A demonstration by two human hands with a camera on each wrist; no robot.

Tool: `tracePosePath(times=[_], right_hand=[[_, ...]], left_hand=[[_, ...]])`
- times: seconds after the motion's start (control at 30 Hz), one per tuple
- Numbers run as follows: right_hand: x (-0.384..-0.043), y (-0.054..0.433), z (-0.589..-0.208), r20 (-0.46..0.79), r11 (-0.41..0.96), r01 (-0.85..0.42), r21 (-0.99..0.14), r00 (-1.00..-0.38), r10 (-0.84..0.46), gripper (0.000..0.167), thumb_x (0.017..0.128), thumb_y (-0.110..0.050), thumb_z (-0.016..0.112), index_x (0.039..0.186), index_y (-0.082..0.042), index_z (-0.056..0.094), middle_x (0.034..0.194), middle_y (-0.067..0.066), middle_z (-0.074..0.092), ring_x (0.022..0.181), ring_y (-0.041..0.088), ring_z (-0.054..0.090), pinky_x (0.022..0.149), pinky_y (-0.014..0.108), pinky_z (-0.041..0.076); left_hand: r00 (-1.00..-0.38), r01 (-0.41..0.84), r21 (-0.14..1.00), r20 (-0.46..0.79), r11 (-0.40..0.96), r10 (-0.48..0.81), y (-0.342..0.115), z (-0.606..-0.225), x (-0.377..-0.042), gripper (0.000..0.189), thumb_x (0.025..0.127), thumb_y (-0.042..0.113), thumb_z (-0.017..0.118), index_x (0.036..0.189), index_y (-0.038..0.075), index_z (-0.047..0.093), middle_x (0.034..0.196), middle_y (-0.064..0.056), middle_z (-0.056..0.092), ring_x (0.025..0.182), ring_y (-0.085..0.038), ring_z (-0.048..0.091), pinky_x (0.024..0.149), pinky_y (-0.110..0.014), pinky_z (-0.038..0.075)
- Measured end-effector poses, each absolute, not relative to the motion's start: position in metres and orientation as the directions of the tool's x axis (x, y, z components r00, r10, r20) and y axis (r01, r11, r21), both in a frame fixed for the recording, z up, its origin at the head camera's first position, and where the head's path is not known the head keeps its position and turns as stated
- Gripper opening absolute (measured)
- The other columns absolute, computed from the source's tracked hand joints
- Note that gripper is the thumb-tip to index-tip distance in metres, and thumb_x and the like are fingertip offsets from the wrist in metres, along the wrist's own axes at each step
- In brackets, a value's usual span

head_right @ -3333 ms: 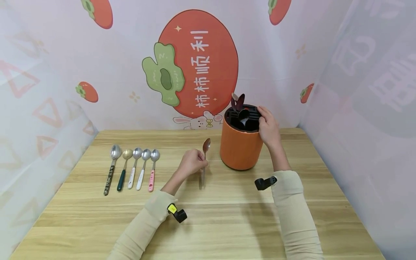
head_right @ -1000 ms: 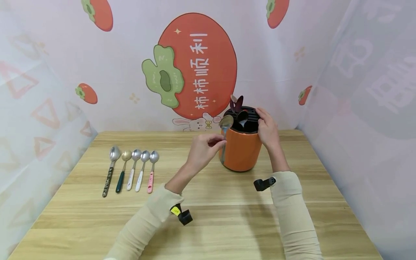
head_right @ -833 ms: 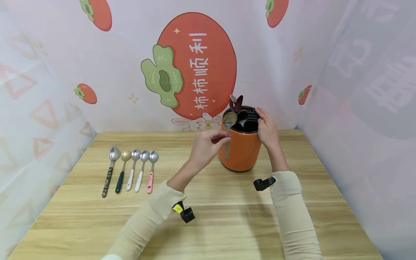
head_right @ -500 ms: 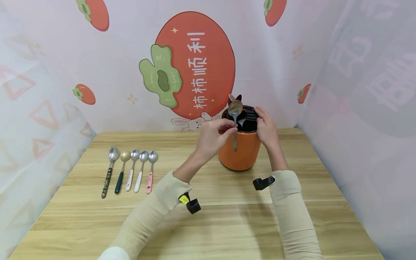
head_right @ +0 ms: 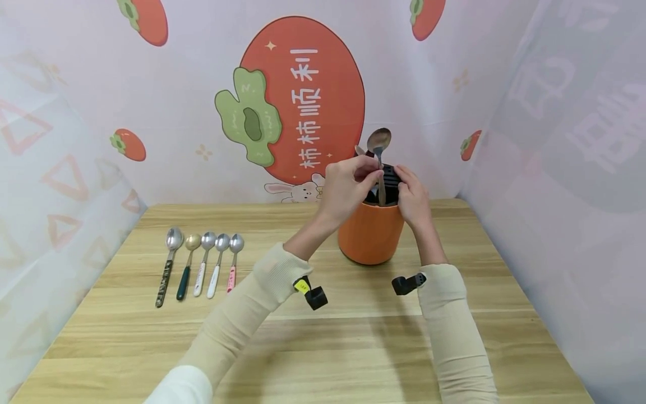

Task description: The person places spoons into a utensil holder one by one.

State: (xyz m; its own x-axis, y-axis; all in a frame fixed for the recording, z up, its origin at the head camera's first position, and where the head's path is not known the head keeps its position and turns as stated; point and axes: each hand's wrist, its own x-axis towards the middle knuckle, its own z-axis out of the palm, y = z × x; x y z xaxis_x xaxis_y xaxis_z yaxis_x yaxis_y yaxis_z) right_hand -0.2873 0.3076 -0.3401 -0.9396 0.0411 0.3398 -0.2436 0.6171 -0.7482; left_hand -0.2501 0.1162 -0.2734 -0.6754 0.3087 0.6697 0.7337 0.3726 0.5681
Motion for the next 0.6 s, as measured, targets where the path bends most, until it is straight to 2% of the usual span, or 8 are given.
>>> tracePosePath(times=[0.23,0.43,0.6], right_hand=[[-0.288,0.307,-0.341,0.341,0.61,-0.246,-0.753,-0.939,0.042,0.048,0.102,-0.009,0.032,0.147,0.0,0.044,0.159,0.016,0.038,0.151,0.034,0.027,0.124,0.052,0.019],[-0.287,0.308,-0.34,0.334,0.606,-0.239,-0.759,-0.941,0.047,0.049,0.101,-0.01,0.031,0.148,-0.001,0.043,0.159,0.015,0.037,0.151,0.034,0.026,0.124,0.053,0.019],[-0.287,0.308,-0.341,0.339,0.602,-0.244,-0.76,-0.939,0.048,0.049,0.101,-0.01,0.031,0.147,-0.002,0.045,0.159,0.015,0.038,0.151,0.034,0.028,0.124,0.053,0.019]], left_hand=[[-0.685,0.717,0.544,0.664,0.436,0.299,0.125,-0.279,-0.26,0.013,0.095,0.016,0.067,0.101,0.006,0.075,0.092,-0.004,0.078,0.08,-0.012,0.07,0.067,-0.011,0.048],[-0.708,0.694,0.541,0.634,0.475,0.313,0.131,-0.288,-0.263,0.015,0.095,0.016,0.068,0.103,0.006,0.076,0.092,-0.003,0.078,0.084,-0.011,0.073,0.072,-0.011,0.052],[-0.73,0.669,0.544,0.607,0.506,0.314,0.134,-0.294,-0.263,0.016,0.096,0.016,0.067,0.103,0.006,0.076,0.092,-0.003,0.078,0.083,-0.011,0.072,0.07,-0.012,0.052]])
